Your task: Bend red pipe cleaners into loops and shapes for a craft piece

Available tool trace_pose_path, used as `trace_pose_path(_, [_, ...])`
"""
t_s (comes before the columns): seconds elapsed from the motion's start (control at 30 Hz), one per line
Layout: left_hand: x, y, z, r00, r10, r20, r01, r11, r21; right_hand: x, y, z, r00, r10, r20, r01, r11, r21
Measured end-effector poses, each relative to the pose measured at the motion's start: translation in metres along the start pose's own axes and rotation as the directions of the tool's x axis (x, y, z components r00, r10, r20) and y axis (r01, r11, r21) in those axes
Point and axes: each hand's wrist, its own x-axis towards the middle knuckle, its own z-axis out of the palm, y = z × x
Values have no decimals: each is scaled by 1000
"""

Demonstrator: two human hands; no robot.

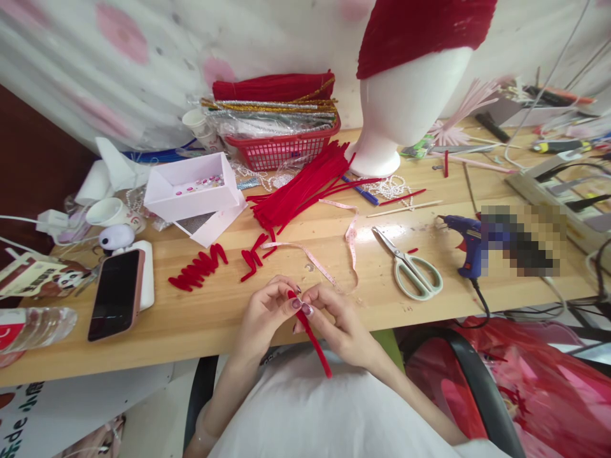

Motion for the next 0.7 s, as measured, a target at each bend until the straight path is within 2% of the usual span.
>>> trace_pose_path(0.17, [0,-1,0,999,-42,-25,39,994,-98,-1,5,3,998,56,-19,-53,992,118])
trace_pose_path(0.37, [-3,-1,11,994,-109,11,107,950,-294,3,8,5,987,137,82,-158,919,361])
trace_pose_path(0.43, [-3,-3,14,995,-101,-20,89,946,-311,4,7,6,975,178,136,-220,876,428])
trace_pose_path(0.5, [-3,-6,14,991,-24,-133,-11,966,-258,5,7,6,945,251,209,-318,856,407])
trace_pose_path(0.57, [-1,-10,13,959,124,-255,-159,979,-124,6,7,5,907,320,274,-405,842,357])
trace_pose_path(0.6, [-1,-11,11,941,193,-279,-214,976,-48,6,8,5,893,342,294,-433,831,348])
trace_pose_path(0.7, [-1,-12,8,940,276,-203,-258,960,110,8,10,5,864,392,317,-493,786,373])
